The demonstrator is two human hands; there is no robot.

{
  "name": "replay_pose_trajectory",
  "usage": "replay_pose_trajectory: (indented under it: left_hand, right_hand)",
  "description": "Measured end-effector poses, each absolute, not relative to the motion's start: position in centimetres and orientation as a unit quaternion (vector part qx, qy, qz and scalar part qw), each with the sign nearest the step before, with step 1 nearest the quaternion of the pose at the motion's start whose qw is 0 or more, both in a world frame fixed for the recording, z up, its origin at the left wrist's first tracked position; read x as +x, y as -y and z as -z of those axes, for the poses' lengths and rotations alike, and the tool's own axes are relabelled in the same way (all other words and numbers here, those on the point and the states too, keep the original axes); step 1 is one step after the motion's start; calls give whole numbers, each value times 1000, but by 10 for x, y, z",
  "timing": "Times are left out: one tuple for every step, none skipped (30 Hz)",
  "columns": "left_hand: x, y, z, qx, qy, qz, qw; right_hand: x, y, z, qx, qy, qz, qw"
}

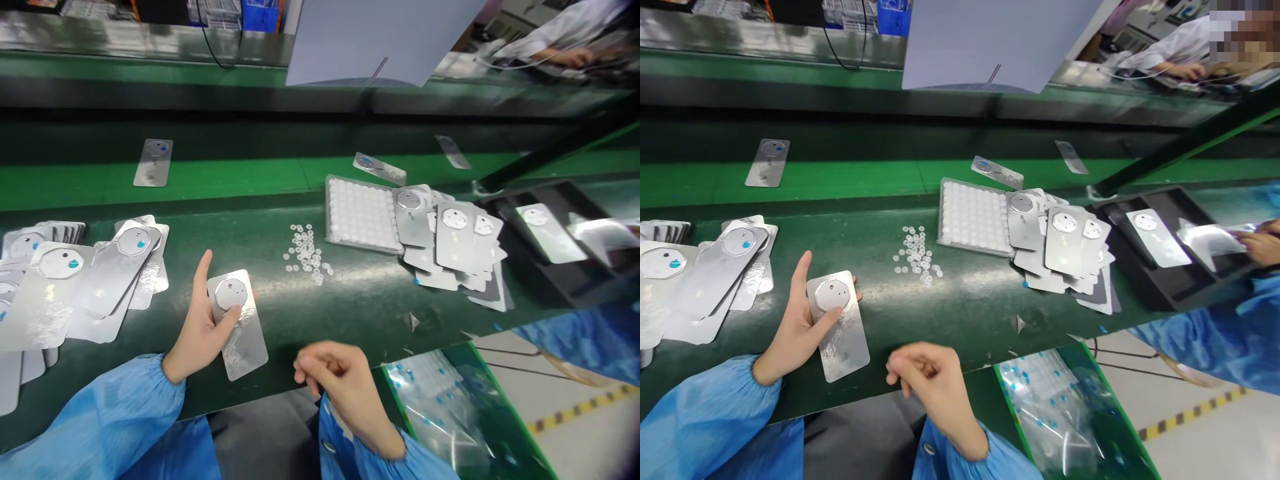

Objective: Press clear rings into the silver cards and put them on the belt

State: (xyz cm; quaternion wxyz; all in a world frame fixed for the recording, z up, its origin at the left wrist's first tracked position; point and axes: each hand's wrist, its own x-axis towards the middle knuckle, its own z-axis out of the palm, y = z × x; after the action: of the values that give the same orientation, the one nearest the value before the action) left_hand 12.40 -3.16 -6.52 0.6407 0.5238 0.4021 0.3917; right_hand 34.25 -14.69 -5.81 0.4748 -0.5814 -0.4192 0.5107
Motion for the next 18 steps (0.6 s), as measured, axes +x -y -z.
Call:
replay_pose_trajectory:
  left_hand:
    - [123,32,65,547,-405,-385,623]
    - [123,32,65,568,-409,-374,608]
    - [123,32,64,588,-415,-359,594]
    - [123,31,62,610,-421,-345,575]
    - [123,32,60,629,-426,-334,558]
    - [124,32,58,642,-429,-326,546]
    - [125,33,55,648,-429,-324,540]
    - [126,33,53,650,-423,-327,540]
    - [127,35,52,648,-413,-333,546]
    - [128,36,51,643,-402,-340,556]
    - [129,37,51,637,-392,-347,567]
    - [130,37,51,631,-384,-352,575]
    - [130,38,51,625,-381,-356,580]
    - [130,37,51,622,-380,-358,584]
    - [131,37,51,619,-380,-357,586]
    - [130,37,51,618,-382,-356,588]
    - [130,36,50,617,-382,-354,590]
    - [130,36,49,616,-383,-353,591]
  right_hand:
    - [337,135,55,-569,357,-557,489]
    - [332,123,51,-551,312,-589,502]
    - [327,112,49,-536,285,-609,511]
    - [324,103,46,-527,271,-621,513]
    - [321,96,44,-522,266,-628,512]
    - [319,91,42,-520,267,-632,509]
    - [317,88,41,-519,273,-635,504]
    - [315,85,41,-518,281,-636,498]
    - [315,84,41,-518,292,-638,489]
    - [314,83,41,-519,304,-639,479]
    - [313,83,40,-521,316,-640,469]
    - [313,82,40,-523,328,-639,459]
    - [312,82,40,-527,339,-635,451]
    - [312,81,40,-533,349,-629,446]
    - [311,80,39,-539,358,-621,442]
    - [310,79,39,-547,368,-609,441]
    - [309,79,38,-555,378,-596,441]
    - [309,78,38,-564,387,-581,441]
